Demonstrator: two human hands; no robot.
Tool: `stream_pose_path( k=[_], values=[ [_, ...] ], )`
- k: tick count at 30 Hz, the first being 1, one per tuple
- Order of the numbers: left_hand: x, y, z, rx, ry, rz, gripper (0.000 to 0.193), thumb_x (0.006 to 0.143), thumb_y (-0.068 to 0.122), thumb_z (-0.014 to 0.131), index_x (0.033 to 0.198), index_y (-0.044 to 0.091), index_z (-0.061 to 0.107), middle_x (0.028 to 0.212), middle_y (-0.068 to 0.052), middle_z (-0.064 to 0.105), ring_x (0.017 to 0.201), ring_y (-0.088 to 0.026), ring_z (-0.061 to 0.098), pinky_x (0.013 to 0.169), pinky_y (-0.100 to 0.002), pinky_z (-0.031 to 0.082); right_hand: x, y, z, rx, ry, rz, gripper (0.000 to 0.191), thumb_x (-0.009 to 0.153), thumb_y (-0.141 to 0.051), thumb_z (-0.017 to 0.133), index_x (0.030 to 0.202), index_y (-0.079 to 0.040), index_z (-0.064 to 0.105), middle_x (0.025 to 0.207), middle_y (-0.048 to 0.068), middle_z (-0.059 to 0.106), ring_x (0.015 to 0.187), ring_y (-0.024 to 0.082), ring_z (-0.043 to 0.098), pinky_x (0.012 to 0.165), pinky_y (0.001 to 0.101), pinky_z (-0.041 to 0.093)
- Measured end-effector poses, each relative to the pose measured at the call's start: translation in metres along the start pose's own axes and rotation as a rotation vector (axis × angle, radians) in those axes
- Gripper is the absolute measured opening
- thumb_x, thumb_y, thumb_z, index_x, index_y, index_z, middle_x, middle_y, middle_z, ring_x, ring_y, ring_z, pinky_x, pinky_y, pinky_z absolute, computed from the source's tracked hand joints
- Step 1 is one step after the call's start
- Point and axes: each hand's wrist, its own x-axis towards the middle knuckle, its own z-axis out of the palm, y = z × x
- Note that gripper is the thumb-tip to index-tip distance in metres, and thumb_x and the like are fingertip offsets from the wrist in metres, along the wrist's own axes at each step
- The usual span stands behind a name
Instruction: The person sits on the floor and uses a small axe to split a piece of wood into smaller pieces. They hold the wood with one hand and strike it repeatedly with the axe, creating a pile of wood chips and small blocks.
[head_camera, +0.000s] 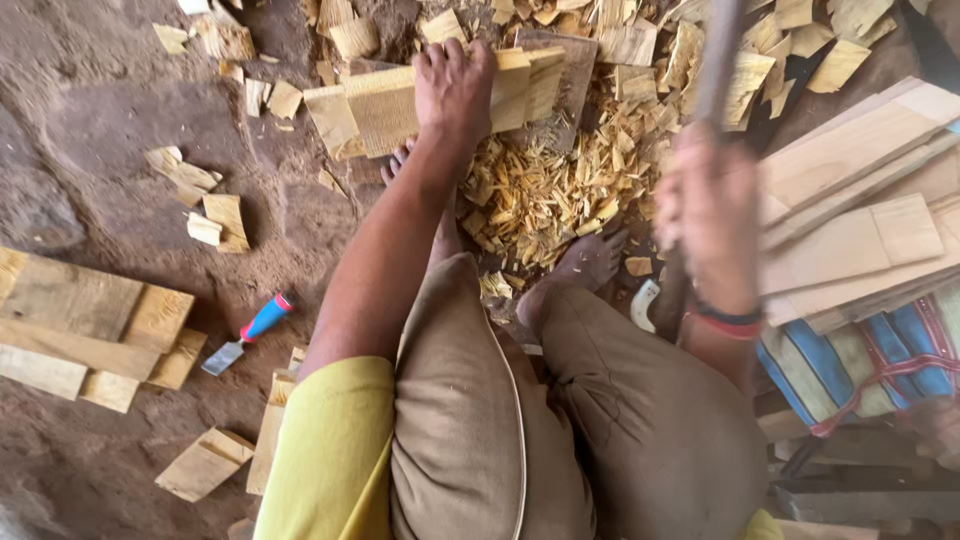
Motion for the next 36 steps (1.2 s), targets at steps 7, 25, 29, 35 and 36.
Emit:
stream_pose_path(
  k=[7, 25, 29, 35, 36],
  values=[
    [-0.003, 0.005, -0.003, 0.03, 0.011, 0.0, 0.077, 0.079, 0.008, 0.072, 0.147, 0.002, 0.037, 0.136, -0.028, 0.053, 0.122, -0.04, 0.053, 0.101, -0.052, 0.044, 0.01, 0.086, 0.04, -0.139, -0.086, 0.282, 0.037, 0.104, -0.042, 0.056, 0.089, -0.009, 0.056, 0.061, -0.005, 0.053, 0.044, 0.006, 0.05, 0.036, 0.0232, 0.045],
    [-0.005, 0.004, -0.004, 0.01, 0.041, -0.008, 0.083, 0.075, 0.006, 0.073, 0.148, 0.002, 0.034, 0.138, -0.028, 0.05, 0.125, -0.041, 0.049, 0.104, -0.056, 0.039, 0.014, 0.089, 0.037, -0.187, -0.116, 0.303, 0.038, 0.107, -0.043, 0.053, 0.09, -0.009, 0.056, 0.06, -0.003, 0.054, 0.042, 0.007, 0.052, 0.034, 0.0236, 0.046],
    [-0.01, 0.003, 0.003, -0.013, -0.056, -0.018, 0.078, 0.083, 0.005, 0.071, 0.152, 0.001, 0.035, 0.138, -0.029, 0.054, 0.127, -0.042, 0.051, 0.11, -0.056, 0.038, 0.008, 0.067, 0.014, 0.044, -0.062, 0.243, 0.032, 0.105, -0.04, 0.056, 0.096, -0.01, 0.057, 0.062, -0.003, 0.05, 0.043, 0.006, 0.046, 0.034, 0.0239, 0.039],
    [-0.001, -0.001, 0.012, 0.022, 0.131, 0.007, 0.076, 0.074, 0.003, 0.07, 0.143, 0.005, 0.039, 0.134, -0.03, 0.052, 0.122, -0.044, 0.053, 0.097, -0.057, 0.042, 0.007, 0.011, 0.002, 0.042, -0.034, 0.049, 0.032, 0.111, -0.038, 0.052, 0.095, -0.01, 0.054, 0.066, -0.003, 0.052, 0.046, 0.006, 0.047, 0.036, 0.0242, 0.039],
    [-0.001, -0.001, 0.011, 0.004, 0.055, -0.001, 0.073, 0.078, 0.001, 0.069, 0.145, 0.004, 0.04, 0.135, -0.028, 0.054, 0.123, -0.042, 0.054, 0.1, -0.054, 0.043, 0.009, 0.014, 0.008, -0.007, -0.027, 0.085, 0.031, 0.109, -0.038, 0.052, 0.094, -0.011, 0.054, 0.064, -0.003, 0.052, 0.043, 0.007, 0.046, 0.034, 0.0246, 0.039]
  ],
)
